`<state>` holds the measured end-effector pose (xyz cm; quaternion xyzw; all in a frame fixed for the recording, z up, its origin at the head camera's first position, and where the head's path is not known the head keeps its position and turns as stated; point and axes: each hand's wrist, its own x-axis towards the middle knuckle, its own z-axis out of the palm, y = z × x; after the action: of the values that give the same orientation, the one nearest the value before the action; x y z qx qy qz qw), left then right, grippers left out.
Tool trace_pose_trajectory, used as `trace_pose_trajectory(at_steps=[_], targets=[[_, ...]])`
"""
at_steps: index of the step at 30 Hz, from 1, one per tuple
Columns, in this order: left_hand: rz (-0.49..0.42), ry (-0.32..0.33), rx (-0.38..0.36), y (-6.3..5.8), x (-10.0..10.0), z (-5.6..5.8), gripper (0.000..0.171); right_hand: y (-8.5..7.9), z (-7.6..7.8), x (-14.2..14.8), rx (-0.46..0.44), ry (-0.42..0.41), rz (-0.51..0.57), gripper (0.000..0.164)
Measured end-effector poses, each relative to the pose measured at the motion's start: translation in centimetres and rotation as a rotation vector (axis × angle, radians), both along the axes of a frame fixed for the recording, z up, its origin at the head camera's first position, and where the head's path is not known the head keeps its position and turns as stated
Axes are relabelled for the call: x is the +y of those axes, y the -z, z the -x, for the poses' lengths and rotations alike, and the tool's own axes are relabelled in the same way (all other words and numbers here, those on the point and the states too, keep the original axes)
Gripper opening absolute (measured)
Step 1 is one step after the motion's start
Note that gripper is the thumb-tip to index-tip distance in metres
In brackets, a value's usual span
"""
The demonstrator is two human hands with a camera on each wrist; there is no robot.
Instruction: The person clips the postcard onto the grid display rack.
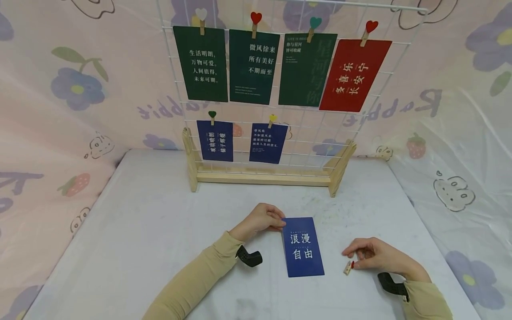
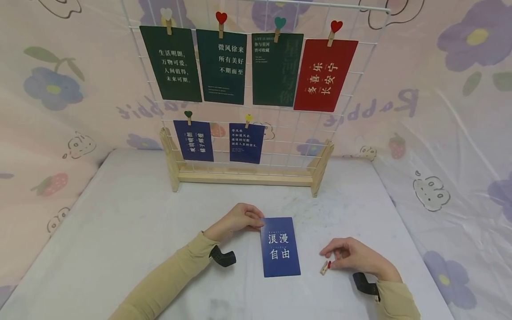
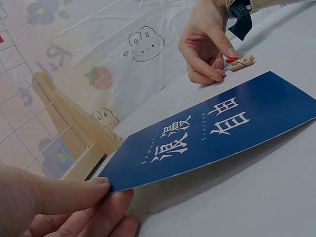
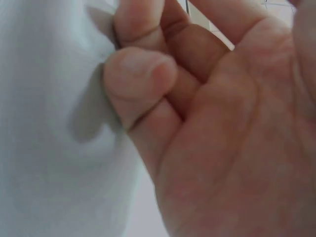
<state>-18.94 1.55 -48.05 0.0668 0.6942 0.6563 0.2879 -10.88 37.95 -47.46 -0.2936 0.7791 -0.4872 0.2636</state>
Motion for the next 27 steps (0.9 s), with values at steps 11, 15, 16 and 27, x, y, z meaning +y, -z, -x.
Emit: trace_pose_trajectory(at_steps=[11, 15, 16, 27], targets=[[0.004, -0.009, -0.007, 0.00, 0.05, 0.04, 0.020, -0.29, 0.02, -0.41, 0.011, -0.018, 0.054, 0.022], [-0.005, -0.009, -0.010, 0.18, 0.05, 0.09, 0.018, -0.29, 0.01, -0.55, 0.014, -0.038, 0.089, 0.019], [-0.006, -0.008, -0.012, 0.21, 0.04, 0.10, 0.018, -0.25, 0.01, -0.55, 0.016, -0.042, 0.096, 0.018], [-0.003, -0.006, -0.007, 0.29, 0.04, 0.09, 0.017, -0.17, 0.16, -0.42, -0.028, 0.003, 0.037, 0.008]])
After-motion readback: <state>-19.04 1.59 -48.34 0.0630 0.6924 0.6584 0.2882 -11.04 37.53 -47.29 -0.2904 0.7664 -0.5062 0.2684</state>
